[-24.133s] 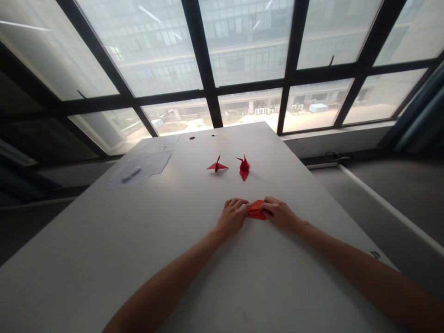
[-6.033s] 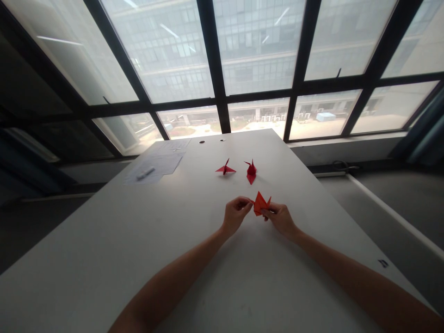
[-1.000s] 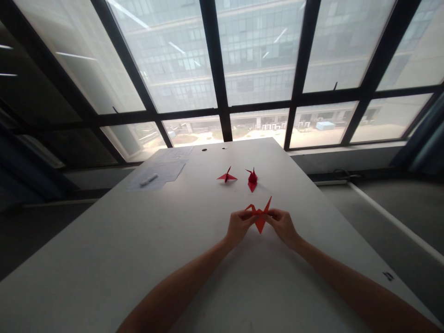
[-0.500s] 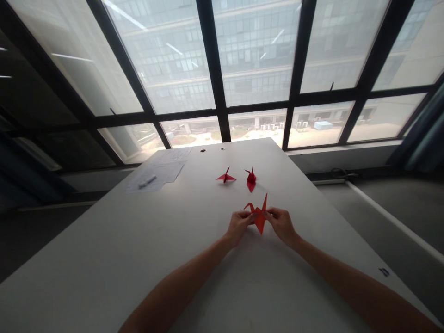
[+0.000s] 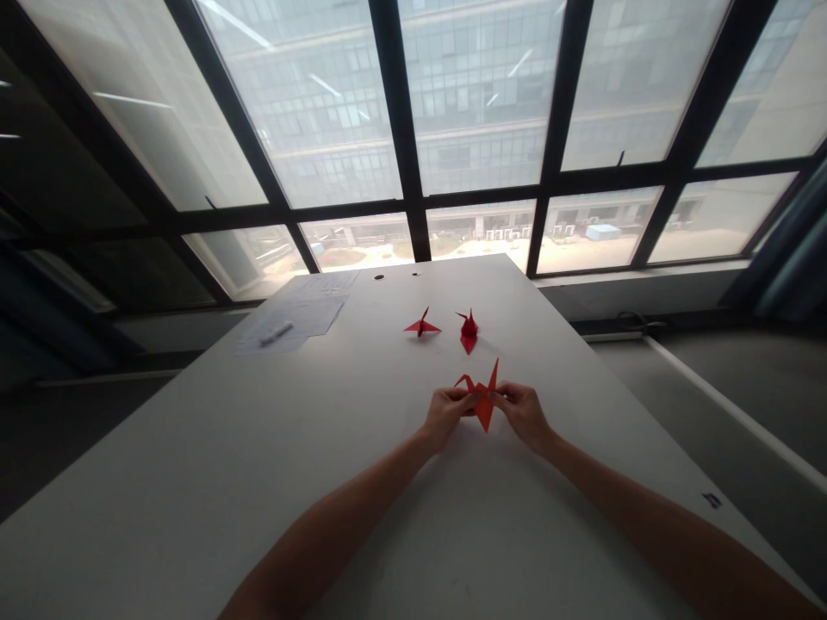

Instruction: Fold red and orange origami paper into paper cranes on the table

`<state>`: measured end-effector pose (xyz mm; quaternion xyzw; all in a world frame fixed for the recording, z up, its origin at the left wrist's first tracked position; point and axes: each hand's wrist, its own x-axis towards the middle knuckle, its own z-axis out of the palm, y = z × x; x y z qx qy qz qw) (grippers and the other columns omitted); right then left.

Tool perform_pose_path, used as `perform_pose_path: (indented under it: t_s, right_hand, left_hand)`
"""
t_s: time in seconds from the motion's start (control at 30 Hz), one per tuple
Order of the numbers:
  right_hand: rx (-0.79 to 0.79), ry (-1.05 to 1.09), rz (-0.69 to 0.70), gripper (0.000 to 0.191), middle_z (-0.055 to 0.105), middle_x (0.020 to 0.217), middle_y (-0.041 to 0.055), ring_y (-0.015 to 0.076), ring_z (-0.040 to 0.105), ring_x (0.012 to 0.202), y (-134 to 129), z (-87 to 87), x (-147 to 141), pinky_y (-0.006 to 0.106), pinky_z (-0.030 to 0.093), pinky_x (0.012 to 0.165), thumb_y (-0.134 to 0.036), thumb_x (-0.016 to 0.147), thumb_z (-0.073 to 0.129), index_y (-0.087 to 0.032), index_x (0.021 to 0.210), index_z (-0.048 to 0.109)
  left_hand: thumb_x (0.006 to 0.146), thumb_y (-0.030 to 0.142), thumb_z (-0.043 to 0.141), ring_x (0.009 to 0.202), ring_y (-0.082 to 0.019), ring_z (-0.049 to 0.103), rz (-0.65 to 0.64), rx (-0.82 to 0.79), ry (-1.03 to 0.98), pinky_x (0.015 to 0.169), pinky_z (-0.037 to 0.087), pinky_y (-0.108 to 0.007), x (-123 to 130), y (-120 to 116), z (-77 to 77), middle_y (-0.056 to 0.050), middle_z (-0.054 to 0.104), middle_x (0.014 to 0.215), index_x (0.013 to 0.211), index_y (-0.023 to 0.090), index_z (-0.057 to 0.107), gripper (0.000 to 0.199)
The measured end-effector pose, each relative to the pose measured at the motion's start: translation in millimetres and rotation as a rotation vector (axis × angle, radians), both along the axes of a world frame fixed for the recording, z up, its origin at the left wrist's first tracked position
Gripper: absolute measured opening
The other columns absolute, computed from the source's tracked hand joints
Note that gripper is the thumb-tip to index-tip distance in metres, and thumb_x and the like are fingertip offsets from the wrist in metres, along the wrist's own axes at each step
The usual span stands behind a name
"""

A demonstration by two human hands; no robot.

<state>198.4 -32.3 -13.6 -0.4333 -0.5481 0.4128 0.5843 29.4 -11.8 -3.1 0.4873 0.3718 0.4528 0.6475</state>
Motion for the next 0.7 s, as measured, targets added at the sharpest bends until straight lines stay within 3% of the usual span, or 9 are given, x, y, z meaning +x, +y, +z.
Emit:
perform_pose_path:
  t_s: [0.13,0.27,0.47,0.63,0.7]
  right_hand:
    - [-0.006,0.04,0.001,0.023,0.072,0.073,0.0046,0.0191,0.064,0.067,0.8,0.6,-1.5,0.03,0.051,0.065,-0.04,0.078,0.071,-0.017,0.074,0.073]
    - [0.02,-0.041,-0.018,0.024,0.073,0.075,0.0054,0.0203,0.065,0.069,1.4,-2.6,0.5,0.03,0.051,0.065,-0.04,0.08,0.069,-0.017,0.076,0.073]
    - [0.049,-0.153,-0.024,0.021,0.073,0.083,0.006,0.0215,0.066,0.077,9.5,-4.2,12.2,0.03,0.051,0.067,-0.036,0.083,0.063,-0.018,0.086,0.072]
    - [0.084,-0.138,-0.099,0.031,0.067,0.106,0.008,0.0203,0.064,0.088,14.3,-3.4,14.8,0.03,0.052,0.069,-0.034,0.083,0.063,-0.021,0.11,0.068]
    - [0.12,-0.139,-0.139,0.028,0.066,0.102,0.0072,0.0191,0.063,0.084,15.2,-3.2,14.6,0.029,0.052,0.067,-0.034,0.081,0.065,-0.021,0.106,0.069]
  left_hand:
    - [0.067,0.045,0.082,0.071,-0.02,0.069,-0.042,-0.02,-0.017,0.074,0.056,-0.035,-1.4,-0.4,3.3,-0.013,0.075,0.082,0.087,0.007,0.077,0.043]
    - [0.068,0.042,0.082,0.072,-0.02,0.068,0.004,0.048,0.043,0.074,0.055,-0.034,-1.4,0.4,4.0,-0.011,0.075,0.082,0.086,0.008,0.077,0.039]
    - [0.075,0.039,0.077,0.085,-0.019,0.066,0.064,0.296,0.127,0.074,0.052,-0.028,-4.7,2.8,3.8,-0.008,0.072,0.096,0.091,0.016,0.077,0.028]
    - [0.08,0.036,0.072,0.075,-0.015,0.062,0.244,0.533,0.31,0.061,0.048,-0.024,-4.3,1.9,3.3,-0.007,0.068,0.085,0.081,0.017,0.077,0.02]
    - [0.081,0.033,0.072,0.073,-0.014,0.06,0.293,0.629,0.37,0.063,0.048,-0.025,-2.9,0.9,1.7,-0.005,0.068,0.081,0.079,0.018,0.077,0.016]
